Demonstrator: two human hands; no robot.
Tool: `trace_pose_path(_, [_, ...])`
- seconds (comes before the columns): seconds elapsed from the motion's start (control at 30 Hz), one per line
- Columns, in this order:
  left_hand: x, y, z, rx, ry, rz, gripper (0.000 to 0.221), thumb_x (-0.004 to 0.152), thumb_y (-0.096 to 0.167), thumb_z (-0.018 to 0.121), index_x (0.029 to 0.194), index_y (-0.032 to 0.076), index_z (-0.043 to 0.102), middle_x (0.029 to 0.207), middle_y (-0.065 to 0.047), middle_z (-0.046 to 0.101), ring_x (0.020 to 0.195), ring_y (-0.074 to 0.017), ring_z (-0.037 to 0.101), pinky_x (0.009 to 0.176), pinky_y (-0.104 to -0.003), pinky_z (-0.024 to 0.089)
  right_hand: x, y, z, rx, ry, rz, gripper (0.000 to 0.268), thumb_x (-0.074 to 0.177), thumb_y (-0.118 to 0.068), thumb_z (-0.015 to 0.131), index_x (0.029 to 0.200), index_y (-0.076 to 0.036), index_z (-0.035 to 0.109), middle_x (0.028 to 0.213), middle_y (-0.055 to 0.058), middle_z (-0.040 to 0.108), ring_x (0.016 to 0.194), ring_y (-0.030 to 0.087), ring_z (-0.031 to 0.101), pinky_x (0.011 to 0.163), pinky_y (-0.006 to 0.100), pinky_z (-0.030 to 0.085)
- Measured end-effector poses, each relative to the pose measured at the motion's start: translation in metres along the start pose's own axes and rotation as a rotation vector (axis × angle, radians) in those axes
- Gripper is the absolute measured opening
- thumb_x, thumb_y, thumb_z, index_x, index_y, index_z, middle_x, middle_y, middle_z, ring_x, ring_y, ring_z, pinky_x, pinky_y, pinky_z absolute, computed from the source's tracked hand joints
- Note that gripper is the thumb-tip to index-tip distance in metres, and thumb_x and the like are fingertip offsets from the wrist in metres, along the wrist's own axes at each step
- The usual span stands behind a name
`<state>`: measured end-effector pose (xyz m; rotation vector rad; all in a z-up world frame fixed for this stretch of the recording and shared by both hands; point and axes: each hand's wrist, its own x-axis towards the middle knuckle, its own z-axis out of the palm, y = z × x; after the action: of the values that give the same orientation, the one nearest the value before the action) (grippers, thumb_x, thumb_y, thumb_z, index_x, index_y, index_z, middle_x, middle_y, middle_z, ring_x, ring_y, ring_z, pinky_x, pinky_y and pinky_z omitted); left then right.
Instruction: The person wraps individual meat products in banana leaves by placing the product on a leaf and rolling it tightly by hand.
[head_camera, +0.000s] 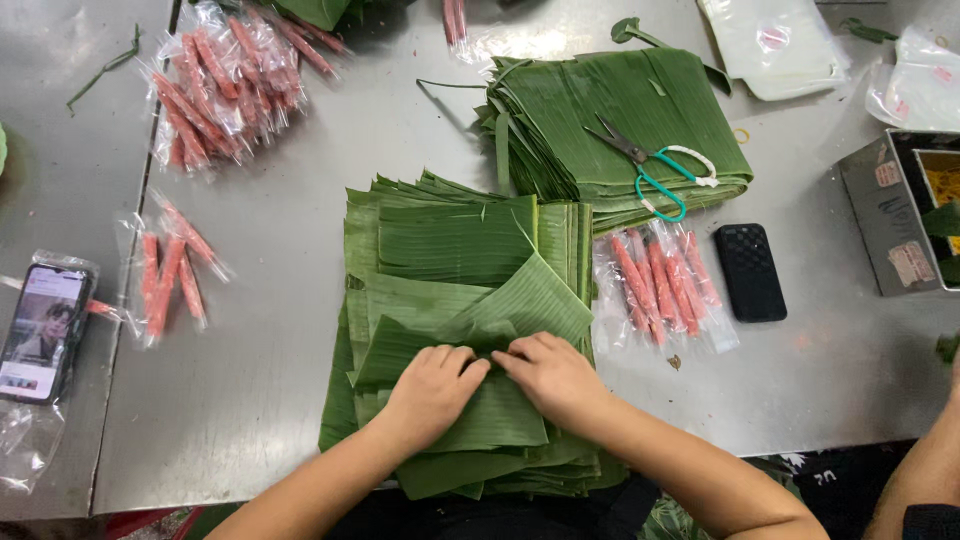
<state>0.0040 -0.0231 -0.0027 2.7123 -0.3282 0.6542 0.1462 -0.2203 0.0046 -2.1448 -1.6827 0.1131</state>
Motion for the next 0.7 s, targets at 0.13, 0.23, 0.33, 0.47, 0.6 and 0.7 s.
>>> trace_pose_path(0.13, [-0.004, -0.018, 0.003, -0.222, -0.128, -0.340, 0.021, 0.083, 0.008, 0.066, 0.104, 0.009, 0.069, 0.097, -0.005, 0.066, 0.092, -0.0279, 0.063, 0.080, -0.040, 0.050, 0.013, 0.020, -0.005, 0.206, -0.068, 0.184, 0.029, 0.090, -0.021, 0.073, 0.117, -0.013, 0.072, 0.110, 0.006, 0.072, 0.103, 0.029, 0.065, 0.089, 0.041, 0.053])
trace_pose_path(0.23, [0.003, -0.030, -0.004, -0.160, -0.094, -0.312, 0.013, 0.085, 0.018, 0.072, 0.091, 0.008, 0.067, 0.088, -0.008, 0.062, 0.086, -0.0290, 0.064, 0.074, -0.042, 0.051, 0.017, 0.021, -0.011, 0.064, 0.036, 0.014, 0.025, 0.086, -0.018, 0.072, 0.111, -0.013, 0.072, 0.112, 0.006, 0.071, 0.107, 0.030, 0.065, 0.093, 0.042, 0.053])
trace_pose_path(0.33, [0.002, -0.031, -0.010, 0.088, -0.033, -0.023, 0.018, 0.079, 0.017, 0.071, 0.092, 0.006, 0.065, 0.084, -0.008, 0.060, 0.082, -0.0292, 0.063, 0.073, -0.043, 0.053, 0.015, 0.018, -0.016, -0.118, 0.070, -0.161, 0.033, 0.084, -0.018, 0.071, 0.115, -0.007, 0.071, 0.114, 0.010, 0.069, 0.107, 0.031, 0.064, 0.091, 0.044, 0.051])
trace_pose_path(0.47, [-0.008, -0.027, -0.008, 0.070, -0.129, -0.087, 0.024, 0.080, 0.010, 0.067, 0.104, 0.006, 0.069, 0.085, -0.006, 0.061, 0.081, -0.0255, 0.061, 0.072, -0.039, 0.054, 0.013, 0.021, -0.008, -0.216, 0.026, -0.112, 0.044, 0.081, -0.013, 0.069, 0.124, -0.004, 0.068, 0.119, 0.011, 0.069, 0.110, 0.031, 0.063, 0.094, 0.043, 0.050])
trace_pose_path(0.6, [0.001, -0.037, -0.012, -0.092, -0.052, -0.351, 0.010, 0.085, 0.018, 0.072, 0.089, 0.010, 0.067, 0.080, -0.006, 0.062, 0.079, -0.0268, 0.063, 0.065, -0.039, 0.052, 0.024, 0.032, -0.001, -0.149, 0.056, -0.037, 0.036, 0.089, -0.016, 0.069, 0.124, -0.009, 0.067, 0.122, 0.008, 0.069, 0.112, 0.029, 0.064, 0.098, 0.043, 0.050])
trace_pose_path(0.7, [0.005, -0.037, -0.018, 0.057, 0.062, -0.105, 0.023, 0.074, 0.023, 0.071, 0.086, 0.007, 0.060, 0.086, -0.011, 0.063, 0.080, -0.0289, 0.063, 0.067, -0.038, 0.053, 0.029, 0.031, -0.005, -0.301, 0.206, -0.139, 0.046, 0.081, -0.018, 0.068, 0.126, -0.007, 0.066, 0.125, 0.010, 0.068, 0.115, 0.032, 0.063, 0.103, 0.047, 0.047])
